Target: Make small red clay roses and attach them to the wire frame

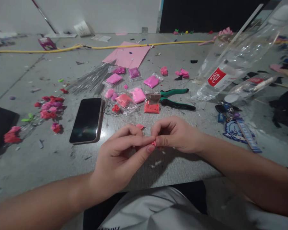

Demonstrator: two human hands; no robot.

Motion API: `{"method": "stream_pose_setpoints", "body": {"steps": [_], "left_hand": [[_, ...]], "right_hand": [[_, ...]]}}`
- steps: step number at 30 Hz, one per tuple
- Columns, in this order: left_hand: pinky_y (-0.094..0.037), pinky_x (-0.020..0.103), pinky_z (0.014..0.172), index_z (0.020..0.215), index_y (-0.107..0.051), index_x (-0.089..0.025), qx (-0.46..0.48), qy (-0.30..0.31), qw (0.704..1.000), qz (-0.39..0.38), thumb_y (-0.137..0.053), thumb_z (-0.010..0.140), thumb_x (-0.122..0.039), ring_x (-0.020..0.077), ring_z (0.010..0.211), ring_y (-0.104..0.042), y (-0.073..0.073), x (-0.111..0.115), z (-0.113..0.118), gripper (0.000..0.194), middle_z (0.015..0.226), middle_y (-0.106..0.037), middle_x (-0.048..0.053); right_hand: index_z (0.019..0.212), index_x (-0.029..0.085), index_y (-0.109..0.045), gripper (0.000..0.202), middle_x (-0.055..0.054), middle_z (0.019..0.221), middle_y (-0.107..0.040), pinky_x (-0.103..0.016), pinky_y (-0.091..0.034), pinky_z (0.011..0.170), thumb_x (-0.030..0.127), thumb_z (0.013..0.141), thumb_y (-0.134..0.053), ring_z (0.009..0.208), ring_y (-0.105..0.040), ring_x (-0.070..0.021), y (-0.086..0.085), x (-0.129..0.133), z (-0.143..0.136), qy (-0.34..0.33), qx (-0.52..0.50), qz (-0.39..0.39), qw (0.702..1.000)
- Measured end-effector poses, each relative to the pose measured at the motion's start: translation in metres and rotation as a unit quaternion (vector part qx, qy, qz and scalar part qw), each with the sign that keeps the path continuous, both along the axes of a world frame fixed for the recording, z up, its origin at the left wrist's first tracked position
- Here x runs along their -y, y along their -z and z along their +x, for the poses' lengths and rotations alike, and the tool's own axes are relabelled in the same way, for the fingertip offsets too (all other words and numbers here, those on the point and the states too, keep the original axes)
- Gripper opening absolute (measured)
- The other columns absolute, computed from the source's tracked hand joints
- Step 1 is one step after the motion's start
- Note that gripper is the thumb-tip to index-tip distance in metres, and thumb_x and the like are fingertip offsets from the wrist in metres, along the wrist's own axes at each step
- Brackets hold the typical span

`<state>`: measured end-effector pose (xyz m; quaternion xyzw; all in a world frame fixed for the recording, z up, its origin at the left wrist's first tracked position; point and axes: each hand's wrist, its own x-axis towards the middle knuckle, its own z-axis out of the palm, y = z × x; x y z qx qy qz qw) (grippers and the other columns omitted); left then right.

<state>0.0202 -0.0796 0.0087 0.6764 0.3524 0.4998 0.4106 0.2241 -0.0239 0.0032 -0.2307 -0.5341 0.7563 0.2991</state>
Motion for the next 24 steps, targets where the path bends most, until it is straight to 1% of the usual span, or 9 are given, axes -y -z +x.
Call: {"method": "stream_pose_setpoints", "body": {"steps": [4, 9, 15, 21, 24], "left_hand": [[-0.048, 0.024, 0.059, 0.100, -0.079, -0.027, -0.005, -0.006, 1.000, -0.002, -0.073, 0.089, -0.009, 0.0125, 0.076, -0.060, -0.0016, 0.0020, -0.0006, 0.022, 0.083, -0.059, 0.001], [-0.049, 0.025, 0.061, 0.097, -0.077, -0.025, 0.010, 0.006, 1.000, -0.018, -0.073, 0.089, -0.010, 0.0124, 0.074, -0.059, -0.0042, 0.0018, -0.0009, 0.018, 0.084, -0.058, 0.002], [-0.049, 0.025, 0.060, 0.094, -0.077, -0.024, 0.019, 0.014, 0.999, -0.023, -0.075, 0.088, -0.011, 0.0125, 0.074, -0.058, -0.0057, -0.0008, -0.0002, 0.014, 0.082, -0.057, 0.002], [-0.052, 0.025, 0.063, 0.092, -0.075, -0.023, 0.032, 0.023, 0.999, -0.028, -0.077, 0.086, -0.009, 0.0118, 0.073, -0.059, -0.0049, -0.0009, 0.0000, 0.015, 0.084, -0.057, 0.001], [-0.051, 0.024, 0.061, 0.088, -0.074, -0.022, 0.036, 0.017, 0.998, -0.038, -0.080, 0.083, -0.011, 0.0114, 0.071, -0.059, -0.0042, -0.0018, 0.0000, 0.013, 0.083, -0.057, 0.001]], "right_hand": [[0.078, 0.015, -0.070, 0.026, 0.004, 0.065, -0.063, -0.020, -0.045, 0.056, 0.031, 0.077, -0.091, 0.059, -0.054, -0.0072, -0.0024, 0.0014, -0.0010, 0.000, 0.004, -0.011, 1.000], [0.077, 0.015, -0.068, 0.028, 0.004, 0.064, -0.061, -0.021, -0.045, 0.057, 0.035, 0.081, -0.088, 0.059, -0.054, -0.0079, -0.0050, 0.0034, -0.0020, -0.004, 0.008, -0.018, 1.000], [0.079, 0.014, -0.068, 0.026, 0.004, 0.065, -0.061, -0.020, -0.044, 0.057, 0.032, 0.082, -0.087, 0.059, -0.053, -0.0072, -0.0052, 0.0058, -0.0023, -0.003, 0.000, -0.025, 1.000], [0.079, 0.014, -0.068, 0.024, 0.004, 0.066, -0.061, -0.020, -0.046, 0.058, 0.029, 0.083, -0.086, 0.060, -0.053, -0.0070, -0.0066, 0.0084, -0.0021, -0.002, -0.002, -0.036, 0.999], [0.079, 0.015, -0.068, 0.023, 0.004, 0.067, -0.061, -0.020, -0.044, 0.058, 0.029, 0.084, -0.085, 0.061, -0.053, -0.0074, -0.0070, 0.0100, -0.0020, 0.006, 0.007, -0.025, 1.000]]}}
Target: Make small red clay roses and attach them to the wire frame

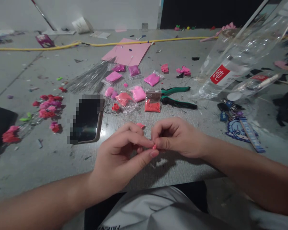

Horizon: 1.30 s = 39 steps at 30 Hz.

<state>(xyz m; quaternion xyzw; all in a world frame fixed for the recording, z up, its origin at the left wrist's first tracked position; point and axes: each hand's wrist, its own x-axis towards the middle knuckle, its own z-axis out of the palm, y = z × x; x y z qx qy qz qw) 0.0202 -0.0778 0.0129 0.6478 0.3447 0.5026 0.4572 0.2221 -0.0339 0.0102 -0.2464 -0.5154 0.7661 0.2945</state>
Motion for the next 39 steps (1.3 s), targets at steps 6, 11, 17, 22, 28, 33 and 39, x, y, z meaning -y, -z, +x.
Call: {"method": "stream_pose_setpoints", "body": {"steps": [6, 11, 17, 22, 28, 33, 39], "left_hand": [[-0.051, 0.024, 0.059, 0.099, -0.079, -0.026, -0.018, -0.022, 1.000, 0.011, -0.082, 0.082, -0.013, 0.0121, 0.072, -0.059, 0.002, -0.001, -0.001, 0.021, 0.085, -0.060, 0.002], [-0.048, 0.024, 0.055, 0.090, -0.079, -0.025, -0.035, -0.062, 0.997, 0.013, -0.082, 0.084, -0.015, 0.0115, 0.069, -0.059, 0.003, 0.001, -0.001, 0.012, 0.081, -0.061, 0.001], [-0.047, 0.026, 0.057, 0.084, -0.076, -0.023, -0.009, -0.049, 0.998, -0.025, -0.083, 0.083, -0.016, 0.0124, 0.070, -0.059, 0.003, -0.001, 0.000, 0.010, 0.080, -0.060, 0.001], [-0.049, 0.027, 0.060, 0.086, -0.078, -0.023, 0.013, -0.014, 0.998, -0.063, -0.080, 0.085, -0.017, 0.0138, 0.072, -0.059, 0.001, -0.003, 0.001, 0.007, 0.079, -0.062, 0.002], [-0.051, 0.028, 0.063, 0.094, -0.083, -0.025, 0.016, -0.007, 0.997, -0.079, -0.077, 0.089, -0.019, 0.0126, 0.071, -0.059, -0.001, -0.005, 0.003, 0.009, 0.082, -0.065, 0.002], [-0.051, 0.027, 0.063, 0.098, -0.084, -0.024, -0.014, 0.011, 0.998, -0.061, -0.073, 0.092, -0.016, 0.0108, 0.068, -0.058, -0.001, -0.004, 0.001, 0.015, 0.082, -0.063, 0.002], [-0.052, 0.027, 0.065, 0.098, -0.083, -0.023, -0.049, 0.012, 0.998, -0.032, -0.071, 0.093, -0.015, 0.0135, 0.076, -0.062, -0.001, -0.004, -0.001, 0.015, 0.084, -0.064, 0.004]], "right_hand": [[0.078, 0.015, -0.069, 0.025, 0.004, 0.068, -0.062, -0.020, -0.040, 0.055, 0.031, 0.080, -0.088, 0.061, -0.051, -0.0077, -0.002, 0.002, -0.001, 0.026, 0.022, 0.016, 0.999], [0.074, 0.015, -0.068, 0.029, 0.004, 0.063, -0.057, -0.020, -0.035, 0.052, 0.034, 0.078, -0.089, 0.058, -0.045, -0.0078, -0.008, 0.005, -0.005, 0.072, 0.057, 0.047, 0.995], [0.080, 0.017, -0.069, 0.016, 0.003, 0.068, -0.060, -0.021, -0.040, 0.053, 0.026, 0.087, -0.081, 0.059, -0.049, -0.0084, -0.009, 0.011, -0.002, 0.126, 0.102, 0.188, 0.969], [0.097, 0.022, -0.070, 0.005, -0.001, 0.086, -0.069, -0.027, -0.049, 0.066, 0.022, 0.097, -0.065, 0.076, -0.061, -0.0137, -0.008, 0.013, 0.006, 0.170, 0.124, 0.296, 0.932], [0.100, 0.025, -0.070, 0.008, -0.003, 0.092, -0.069, -0.033, -0.052, 0.071, 0.020, 0.094, -0.068, 0.080, -0.063, -0.0162, -0.011, 0.010, 0.007, 0.186, 0.120, 0.432, 0.874], [0.096, 0.023, -0.070, 0.009, -0.002, 0.088, -0.069, -0.028, -0.051, 0.064, 0.018, 0.090, -0.075, 0.072, -0.061, -0.0127, -0.011, 0.008, 0.006, 0.183, 0.118, 0.455, 0.863], [0.094, 0.024, -0.069, 0.008, -0.001, 0.084, -0.071, -0.029, -0.051, 0.066, 0.019, 0.092, -0.075, 0.072, -0.064, -0.0136, -0.010, 0.005, 0.008, 0.167, 0.127, 0.465, 0.860]]}}
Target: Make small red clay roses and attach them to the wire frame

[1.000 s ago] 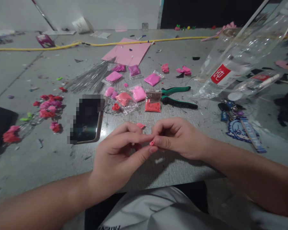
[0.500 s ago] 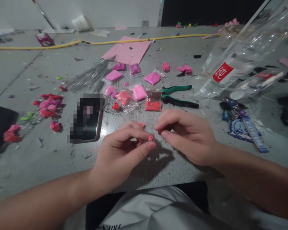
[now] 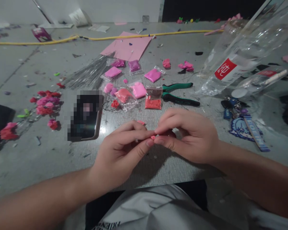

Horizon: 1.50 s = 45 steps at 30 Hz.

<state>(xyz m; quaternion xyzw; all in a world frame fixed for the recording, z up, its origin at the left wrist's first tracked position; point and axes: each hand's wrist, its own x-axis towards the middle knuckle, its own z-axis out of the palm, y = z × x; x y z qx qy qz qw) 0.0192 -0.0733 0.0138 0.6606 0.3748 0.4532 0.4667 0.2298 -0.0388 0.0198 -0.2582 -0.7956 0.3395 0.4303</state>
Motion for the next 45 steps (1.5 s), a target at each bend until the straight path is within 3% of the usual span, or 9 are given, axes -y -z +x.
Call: {"method": "stream_pose_setpoints", "body": {"steps": [8, 13, 21, 30, 38, 42, 45], "left_hand": [[-0.052, 0.025, 0.064, 0.107, -0.083, -0.025, 0.006, 0.004, 1.000, 0.028, -0.071, 0.092, -0.012, 0.0131, 0.078, -0.063, 0.000, 0.000, -0.002, 0.023, 0.088, -0.065, 0.004], [-0.053, 0.025, 0.067, 0.106, -0.083, -0.024, 0.014, 0.014, 0.999, 0.048, -0.073, 0.090, -0.008, 0.0127, 0.078, -0.064, 0.001, -0.002, -0.002, 0.025, 0.086, -0.066, 0.004], [-0.053, 0.025, 0.064, 0.110, -0.082, -0.023, -0.009, 0.025, 0.997, 0.075, -0.072, 0.090, -0.007, 0.0128, 0.078, -0.063, 0.001, -0.004, -0.006, 0.028, 0.090, -0.065, 0.004], [-0.049, 0.023, 0.059, 0.106, -0.081, -0.025, -0.015, 0.009, 0.998, 0.054, -0.073, 0.090, -0.009, 0.0104, 0.075, -0.061, 0.003, -0.004, -0.007, 0.024, 0.088, -0.063, 0.002], [-0.052, 0.022, 0.066, 0.095, -0.079, -0.022, -0.003, 0.012, 1.000, 0.018, -0.076, 0.089, -0.012, 0.0102, 0.078, -0.063, 0.002, -0.006, -0.005, 0.012, 0.086, -0.065, 0.000], [-0.052, 0.022, 0.065, 0.098, -0.077, -0.019, -0.125, 0.050, 0.986, 0.100, -0.074, 0.092, -0.016, 0.0105, 0.076, -0.063, 0.009, -0.013, -0.010, 0.007, 0.088, -0.065, 0.001], [-0.055, 0.028, 0.074, 0.113, -0.075, -0.018, -0.259, 0.122, 0.928, 0.238, -0.062, 0.099, -0.013, 0.0152, 0.085, -0.064, 0.020, -0.017, -0.014, 0.020, 0.096, -0.067, 0.005]], "right_hand": [[0.099, 0.024, -0.069, 0.009, -0.001, 0.085, -0.071, -0.028, -0.053, 0.067, 0.021, 0.093, -0.074, 0.073, -0.065, -0.0131, -0.001, 0.004, 0.000, -0.006, 0.006, -0.005, 1.000], [0.098, 0.020, -0.069, 0.013, -0.001, 0.082, -0.072, -0.026, -0.053, 0.065, 0.021, 0.090, -0.079, 0.074, -0.067, -0.0123, 0.000, 0.001, 0.000, -0.014, -0.004, 0.051, 0.999], [0.097, 0.018, -0.069, 0.009, -0.001, 0.081, -0.072, -0.027, -0.055, 0.069, 0.019, 0.092, -0.077, 0.077, -0.068, -0.0133, 0.004, -0.002, 0.000, -0.020, -0.017, 0.043, 0.999], [0.099, 0.018, -0.070, 0.010, -0.002, 0.084, -0.069, -0.030, -0.052, 0.066, 0.016, 0.091, -0.074, 0.075, -0.065, -0.0141, 0.002, -0.001, 0.004, -0.010, -0.055, -0.016, 0.998], [0.100, 0.017, -0.068, 0.012, -0.003, 0.083, -0.067, -0.031, -0.050, 0.063, 0.013, 0.089, -0.072, 0.071, -0.061, -0.0131, 0.002, 0.000, 0.003, -0.025, -0.024, -0.006, 0.999], [0.102, 0.020, -0.069, 0.010, -0.002, 0.084, -0.067, -0.032, -0.049, 0.067, 0.015, 0.093, -0.069, 0.077, -0.062, -0.0149, 0.004, -0.002, 0.005, 0.026, -0.034, -0.028, 0.999], [0.098, 0.022, -0.070, 0.007, 0.000, 0.085, -0.067, -0.030, -0.048, 0.066, 0.016, 0.094, -0.068, 0.077, -0.060, -0.0138, 0.007, -0.005, 0.006, 0.070, -0.028, -0.065, 0.995]]}}
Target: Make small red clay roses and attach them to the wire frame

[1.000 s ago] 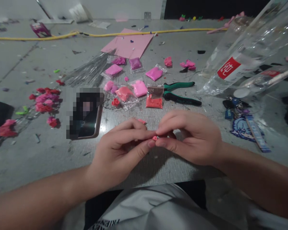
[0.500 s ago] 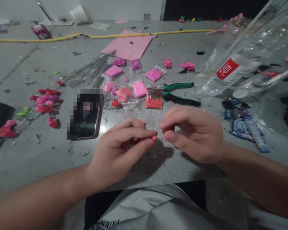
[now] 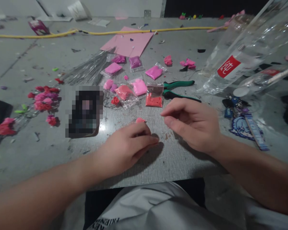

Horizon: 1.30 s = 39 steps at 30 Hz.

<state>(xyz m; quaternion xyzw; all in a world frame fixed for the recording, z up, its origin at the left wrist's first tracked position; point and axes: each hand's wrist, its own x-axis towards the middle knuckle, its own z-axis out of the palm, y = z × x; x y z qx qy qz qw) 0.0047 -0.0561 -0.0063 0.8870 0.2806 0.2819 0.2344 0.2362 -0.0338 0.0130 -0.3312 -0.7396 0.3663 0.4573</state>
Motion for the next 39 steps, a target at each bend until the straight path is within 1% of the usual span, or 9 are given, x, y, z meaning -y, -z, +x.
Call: {"method": "stream_pose_setpoints", "body": {"steps": [3, 6, 11, 14, 16, 20, 26, 33, 39], "left_hand": [[-0.053, 0.031, 0.067, 0.120, -0.073, -0.020, -0.143, 0.010, 0.987, 0.067, -0.059, 0.100, -0.016, 0.0179, 0.081, -0.063, 0.007, 0.000, -0.003, 0.025, 0.102, -0.067, 0.006], [-0.051, 0.031, 0.063, 0.124, -0.072, -0.022, -0.188, 0.017, 0.978, 0.088, -0.058, 0.100, -0.017, 0.0175, 0.077, -0.062, 0.006, 0.000, -0.004, 0.028, 0.104, -0.068, 0.006], [-0.058, 0.032, 0.079, 0.124, -0.072, -0.021, -0.134, 0.003, 0.990, 0.054, -0.049, 0.102, -0.015, 0.0182, 0.089, -0.068, 0.000, -0.011, -0.010, 0.033, 0.108, -0.067, 0.008], [-0.057, 0.040, 0.083, 0.120, -0.073, -0.016, -0.129, -0.118, 0.981, 0.084, -0.057, 0.099, -0.025, 0.0250, 0.093, -0.065, 0.000, -0.022, -0.013, 0.028, 0.106, -0.066, 0.012], [-0.056, 0.047, 0.086, 0.120, -0.073, -0.013, -0.157, -0.166, 0.970, 0.087, -0.062, 0.096, -0.034, 0.0290, 0.095, -0.063, 0.001, -0.028, -0.014, 0.033, 0.109, -0.064, 0.015], [-0.055, 0.042, 0.087, 0.109, -0.075, -0.016, -0.144, -0.156, 0.976, 0.039, -0.063, 0.095, -0.032, 0.0250, 0.092, -0.065, -0.001, -0.032, -0.010, 0.024, 0.105, -0.067, 0.012], [-0.048, 0.026, 0.064, 0.099, -0.074, -0.019, -0.038, -0.183, 0.982, -0.028, -0.070, 0.092, -0.029, 0.0143, 0.068, -0.065, -0.011, -0.021, -0.001, 0.013, 0.082, -0.075, 0.001], [-0.053, 0.024, 0.068, 0.118, -0.073, -0.022, 0.028, -0.173, 0.982, -0.071, -0.073, 0.092, -0.025, 0.0126, 0.073, -0.069, -0.007, -0.015, 0.000, 0.026, 0.093, -0.079, 0.001], [-0.051, 0.023, 0.062, 0.097, -0.075, -0.020, 0.025, -0.178, 0.980, -0.082, -0.073, 0.091, -0.028, 0.0125, 0.067, -0.067, -0.011, -0.011, 0.001, 0.010, 0.083, -0.077, 0.001]], "right_hand": [[0.095, 0.023, -0.071, 0.004, 0.000, 0.086, -0.068, -0.029, -0.048, 0.065, 0.020, 0.094, -0.069, 0.076, -0.059, -0.0134, 0.003, -0.004, 0.000, 0.013, 0.025, -0.016, 0.999], [0.091, 0.022, -0.072, 0.004, 0.000, 0.084, -0.068, -0.029, -0.049, 0.066, 0.022, 0.094, -0.070, 0.076, -0.060, -0.0142, 0.004, -0.008, 0.001, 0.029, 0.064, -0.003, 0.998], [0.089, 0.019, -0.072, 0.007, -0.001, 0.083, -0.070, -0.028, -0.049, 0.065, 0.022, 0.094, -0.068, 0.074, -0.062, -0.0140, 0.005, -0.013, 0.000, 0.063, 0.106, 0.010, 0.992], [0.090, 0.018, -0.072, 0.007, -0.002, 0.084, -0.072, -0.028, -0.049, 0.064, 0.021, 0.093, -0.067, 0.072, -0.063, -0.0142, 0.008, -0.017, -0.001, 0.063, 0.131, 0.002, 0.989], [0.090, 0.017, -0.073, 0.008, -0.003, 0.083, -0.072, -0.028, -0.048, 0.064, 0.021, 0.092, -0.067, 0.072, -0.063, -0.0146, 0.011, -0.020, -0.002, 0.049, 0.152, -0.007, 0.987], [0.093, 0.016, -0.074, 0.009, -0.003, 0.084, -0.072, -0.028, -0.047, 0.065, 0.019, 0.092, -0.066, 0.072, -0.061, -0.0144, 0.016, -0.021, -0.005, 0.014, 0.197, -0.013, 0.980], [0.103, 0.015, -0.077, 0.019, -0.006, 0.091, -0.075, -0.026, -0.047, 0.065, 0.028, 0.098, -0.065, 0.076, -0.064, -0.0142, 0.016, -0.014, -0.011, -0.033, 0.178, 0.009, 0.983], [0.097, 0.015, -0.076, 0.015, -0.004, 0.086, -0.074, -0.025, -0.046, 0.065, 0.026, 0.098, -0.066, 0.074, -0.063, -0.0133, 0.017, -0.016, -0.012, -0.030, 0.167, 0.039, 0.985], [0.091, 0.018, -0.071, 0.009, -0.001, 0.081, -0.071, -0.026, -0.044, 0.065, 0.022, 0.096, -0.065, 0.072, -0.061, -0.0134, 0.014, -0.013, -0.011, -0.016, 0.163, 0.021, 0.986]]}}
